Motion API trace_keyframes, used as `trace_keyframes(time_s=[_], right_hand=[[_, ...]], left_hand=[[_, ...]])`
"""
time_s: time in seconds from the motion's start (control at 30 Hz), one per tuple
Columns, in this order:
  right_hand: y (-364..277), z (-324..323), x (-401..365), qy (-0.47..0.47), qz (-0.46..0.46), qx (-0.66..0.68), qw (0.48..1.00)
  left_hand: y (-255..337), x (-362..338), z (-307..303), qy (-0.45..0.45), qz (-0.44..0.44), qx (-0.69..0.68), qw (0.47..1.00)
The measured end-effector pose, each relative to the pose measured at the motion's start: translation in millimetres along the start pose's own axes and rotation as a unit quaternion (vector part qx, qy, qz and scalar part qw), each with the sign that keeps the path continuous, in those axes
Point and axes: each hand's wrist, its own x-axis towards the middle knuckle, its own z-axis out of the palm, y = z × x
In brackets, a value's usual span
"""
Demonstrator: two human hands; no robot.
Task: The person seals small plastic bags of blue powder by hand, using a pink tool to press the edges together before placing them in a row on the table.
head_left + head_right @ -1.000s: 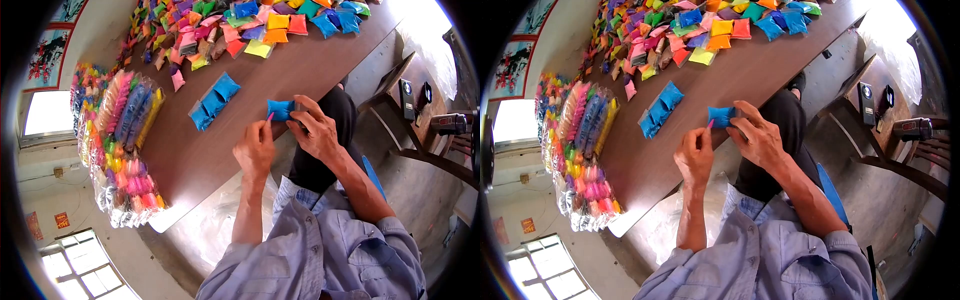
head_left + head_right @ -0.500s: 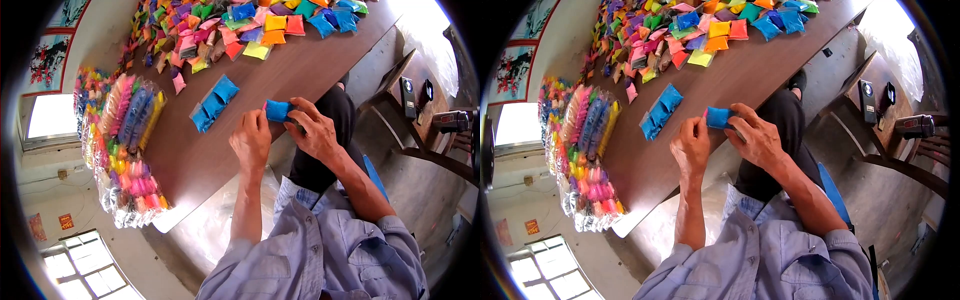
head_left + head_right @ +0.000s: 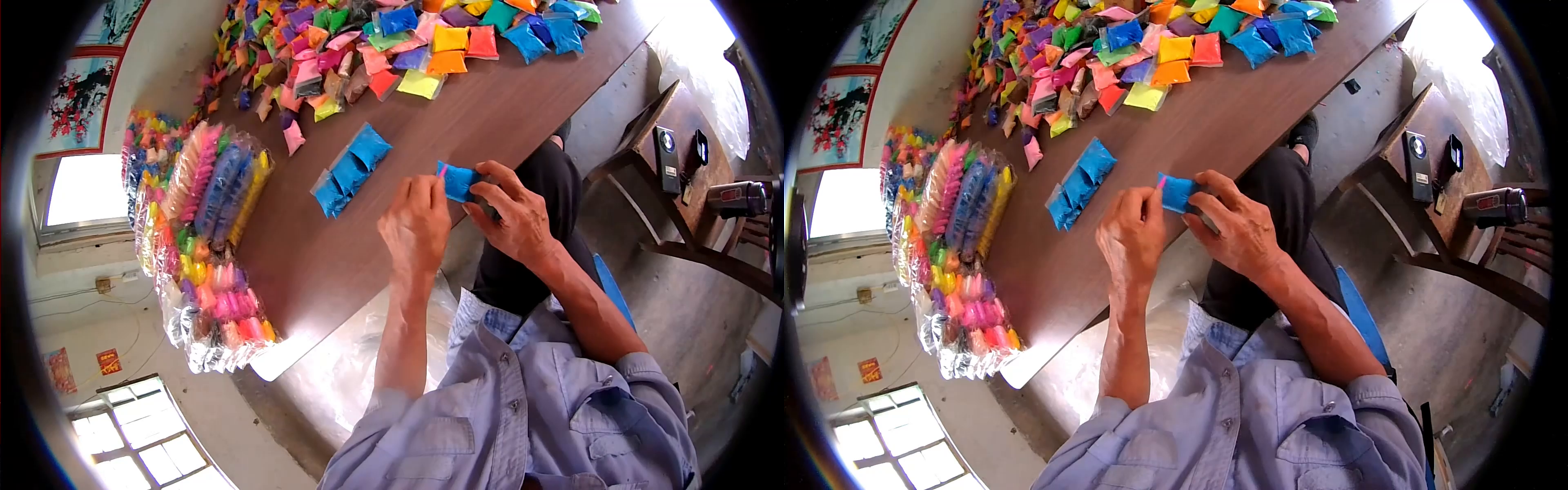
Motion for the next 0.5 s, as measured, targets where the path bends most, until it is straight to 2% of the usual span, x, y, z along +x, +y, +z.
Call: trace_keyframes(time_s=[0.07, 0.13, 0.23, 0.37, 0.47, 0.5], right_hand=[[1, 1, 0, 0.006, -0.003, 0.004, 1.000], [2, 1, -1, 0.010, -0.006, 0.008, 1.000], [1, 0, -1, 0.011, 0.000, 0.018, 1.000], [-1, 1, -1, 0.009, 0.007, 0.016, 1.000], [0, 0, -2, 0.008, 0.009, 0.006, 1.000], [0, 0, -3, 0.004, 0.010, 0.003, 1.000]], left_hand=[[8, -1, 2, 0.004, 0.019, -0.020, 1.000], [20, -4, 6, -0.041, 0.026, -0.057, 0.997], [17, 1, 2, -0.058, -0.003, -0.020, 0.998], [7, 11, -2, -0.041, -0.016, 0.049, 0.998], [6, 12, -3, -0.017, -0.030, -0.010, 0.999], [7, 8, 0, -0.013, 0.000, -0.036, 0.999]])
